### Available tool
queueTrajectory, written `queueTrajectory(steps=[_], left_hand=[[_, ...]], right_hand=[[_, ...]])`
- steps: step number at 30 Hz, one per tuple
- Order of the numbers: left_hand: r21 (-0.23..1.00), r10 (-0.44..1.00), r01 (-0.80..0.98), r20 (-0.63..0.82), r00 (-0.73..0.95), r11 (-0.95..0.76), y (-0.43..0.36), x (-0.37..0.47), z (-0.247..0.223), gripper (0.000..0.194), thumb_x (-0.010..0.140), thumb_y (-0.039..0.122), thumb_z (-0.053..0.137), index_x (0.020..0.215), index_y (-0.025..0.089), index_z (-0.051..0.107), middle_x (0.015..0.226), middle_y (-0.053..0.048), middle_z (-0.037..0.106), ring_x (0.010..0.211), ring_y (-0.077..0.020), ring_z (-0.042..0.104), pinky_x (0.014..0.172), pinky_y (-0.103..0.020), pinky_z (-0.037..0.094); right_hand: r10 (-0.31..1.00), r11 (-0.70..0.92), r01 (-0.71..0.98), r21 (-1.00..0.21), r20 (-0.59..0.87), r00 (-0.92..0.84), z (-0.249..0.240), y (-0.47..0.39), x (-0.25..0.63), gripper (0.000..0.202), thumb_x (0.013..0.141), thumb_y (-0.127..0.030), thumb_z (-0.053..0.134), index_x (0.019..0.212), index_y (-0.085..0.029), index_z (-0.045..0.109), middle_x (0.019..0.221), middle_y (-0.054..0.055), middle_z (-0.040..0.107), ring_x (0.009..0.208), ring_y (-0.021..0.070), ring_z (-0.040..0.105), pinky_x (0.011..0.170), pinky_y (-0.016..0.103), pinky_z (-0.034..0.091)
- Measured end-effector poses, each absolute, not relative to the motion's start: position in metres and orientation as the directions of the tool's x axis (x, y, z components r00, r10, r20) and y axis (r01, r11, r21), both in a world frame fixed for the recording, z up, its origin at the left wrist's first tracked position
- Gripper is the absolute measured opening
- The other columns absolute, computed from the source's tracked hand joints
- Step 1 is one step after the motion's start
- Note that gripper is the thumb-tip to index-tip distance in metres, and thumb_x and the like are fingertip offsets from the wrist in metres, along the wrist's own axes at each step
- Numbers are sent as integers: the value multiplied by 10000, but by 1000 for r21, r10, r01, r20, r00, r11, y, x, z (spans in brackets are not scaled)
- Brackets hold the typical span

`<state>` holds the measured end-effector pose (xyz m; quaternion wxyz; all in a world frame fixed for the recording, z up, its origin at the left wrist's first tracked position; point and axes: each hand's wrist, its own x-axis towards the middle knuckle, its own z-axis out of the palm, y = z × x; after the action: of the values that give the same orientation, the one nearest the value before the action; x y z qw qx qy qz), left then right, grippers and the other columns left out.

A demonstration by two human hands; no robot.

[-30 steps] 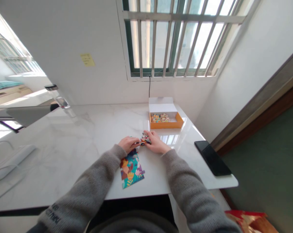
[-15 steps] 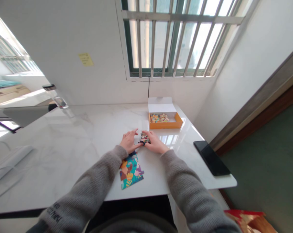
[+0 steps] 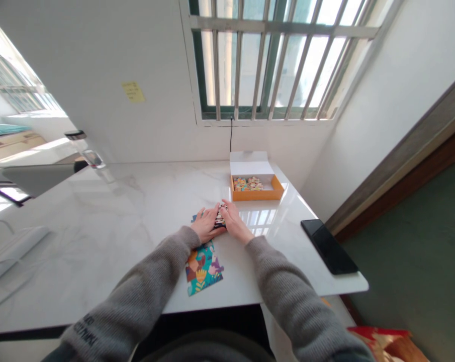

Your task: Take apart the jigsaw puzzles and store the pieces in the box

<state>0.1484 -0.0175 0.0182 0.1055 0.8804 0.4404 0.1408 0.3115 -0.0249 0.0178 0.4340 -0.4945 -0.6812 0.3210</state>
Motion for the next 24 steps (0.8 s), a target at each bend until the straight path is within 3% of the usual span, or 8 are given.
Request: queueTrajectory(steps=[4,9,12,14,17,20,24], left_hand=[[319,807,743,171,566,-588,-18,150,17,840,903,505,509,1538,134,103,1485,-199,414,1362,-343,374,1160,-574,125],[364,800,717,182,571,-594,-17,149,17,890,882,513,545,1545,147,79,1426,-192,484,1325,-333,416,1147,-582,138],[368,787,701,188,588,-611,-16,140,21,968,816,520,630,1547,174,96,1429,-172,480,1327,-337,396,1144,-560,155],[364,780,695,196,594,-620,-12,126,24,907,811,505,635,1533,193,183,1420,-157,482,1314,-330,397,1121,-512,233],[344,831,758,172,529,-554,-4,98,26,653,864,457,572,1442,211,394,1315,-132,555,1240,-319,448,1033,-462,346],[269,901,860,141,410,-433,3,74,27,560,848,448,598,1341,197,513,1228,-139,579,1161,-331,480,977,-466,377],[262,911,873,78,405,-411,8,69,25,438,794,459,665,1161,223,628,1142,-113,581,1117,-320,494,938,-451,391]], right_hand=[[943,334,523,-784,282,-180,17,-22,315,508,979,-432,320,1428,-208,397,1352,142,464,1355,268,361,1177,491,224],[861,499,526,-688,325,-391,24,-23,341,687,837,-434,644,1439,-215,395,1281,127,521,1228,270,504,1103,461,366],[864,493,508,-707,331,-379,26,-21,351,710,786,-419,714,1407,-225,429,1288,116,548,1184,258,554,1054,442,425],[876,477,518,-710,333,-349,26,-20,353,708,779,-411,726,1397,-221,436,1300,121,550,1183,255,561,1046,437,433],[870,489,541,-685,340,-356,26,-20,352,727,761,-389,745,1397,-218,436,1308,127,541,1207,259,544,1059,439,419],[866,495,549,-674,330,-377,26,-22,351,821,703,-359,790,1418,-232,407,1336,122,508,1245,267,511,1090,445,386],[876,476,552,-684,310,-370,26,-23,350,848,695,-354,794,1429,-237,386,1341,121,493,1260,269,496,1099,446,374]])
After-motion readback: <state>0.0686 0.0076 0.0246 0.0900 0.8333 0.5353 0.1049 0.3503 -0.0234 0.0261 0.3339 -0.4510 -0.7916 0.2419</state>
